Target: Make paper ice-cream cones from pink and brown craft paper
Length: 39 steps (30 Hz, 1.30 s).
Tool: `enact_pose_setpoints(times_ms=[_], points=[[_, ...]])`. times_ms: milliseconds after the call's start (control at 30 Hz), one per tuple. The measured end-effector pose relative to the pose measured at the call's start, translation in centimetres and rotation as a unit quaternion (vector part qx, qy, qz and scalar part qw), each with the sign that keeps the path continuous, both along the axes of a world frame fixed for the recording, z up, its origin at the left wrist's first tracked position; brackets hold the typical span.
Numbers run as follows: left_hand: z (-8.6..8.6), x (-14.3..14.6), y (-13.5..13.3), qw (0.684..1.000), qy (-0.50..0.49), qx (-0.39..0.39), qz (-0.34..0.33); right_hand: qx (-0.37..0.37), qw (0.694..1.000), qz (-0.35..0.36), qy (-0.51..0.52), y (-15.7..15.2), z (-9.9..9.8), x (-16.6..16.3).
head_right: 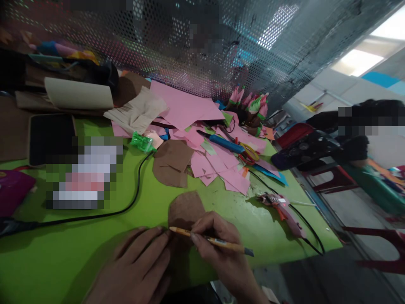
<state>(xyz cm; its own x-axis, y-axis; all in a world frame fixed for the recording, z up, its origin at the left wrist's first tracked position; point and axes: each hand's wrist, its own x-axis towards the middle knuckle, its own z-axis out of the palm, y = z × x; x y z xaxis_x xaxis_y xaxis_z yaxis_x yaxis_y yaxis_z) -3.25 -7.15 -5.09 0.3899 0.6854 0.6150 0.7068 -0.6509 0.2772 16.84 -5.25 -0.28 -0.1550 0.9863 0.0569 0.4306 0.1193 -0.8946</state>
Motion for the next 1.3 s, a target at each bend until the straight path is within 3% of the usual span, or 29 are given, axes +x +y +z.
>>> enact_pose_setpoints(times_ms=[267, 667, 933, 1133, 1233, 1300], points=[[-0.1, 0.0, -0.1, 1.000, -0.001, -0.004, 0.000, 0.012, 0.998, -0.051, -0.029, -0.2, 0.0, 0.2], [-0.5, 0.0, -0.1, 1.000, -0.017, 0.015, -0.002, 0.034, 0.971, -0.223, -0.082, -0.1, 0.1, 2.3], [-1.3, -0.1, -0.5, 1.000, -0.008, 0.009, -0.003, 0.078, 0.960, -0.254, -0.089, 0.2, -0.2, 2.5], [-0.9, 0.0, -0.4, 1.000, -0.005, 0.002, -0.006, 0.102, 0.963, -0.241, -0.054, -0.1, 0.0, 2.4], [-0.8, 0.0, -0.4, 1.000, -0.008, 0.002, -0.001, 0.120, 0.976, -0.181, 0.020, -0.4, 0.1, 2.0], [-0.7, -0.1, -0.4, 1.000, 0.001, -0.005, -0.007, 0.092, 0.987, -0.115, 0.066, -0.6, 0.1, 1.6]])
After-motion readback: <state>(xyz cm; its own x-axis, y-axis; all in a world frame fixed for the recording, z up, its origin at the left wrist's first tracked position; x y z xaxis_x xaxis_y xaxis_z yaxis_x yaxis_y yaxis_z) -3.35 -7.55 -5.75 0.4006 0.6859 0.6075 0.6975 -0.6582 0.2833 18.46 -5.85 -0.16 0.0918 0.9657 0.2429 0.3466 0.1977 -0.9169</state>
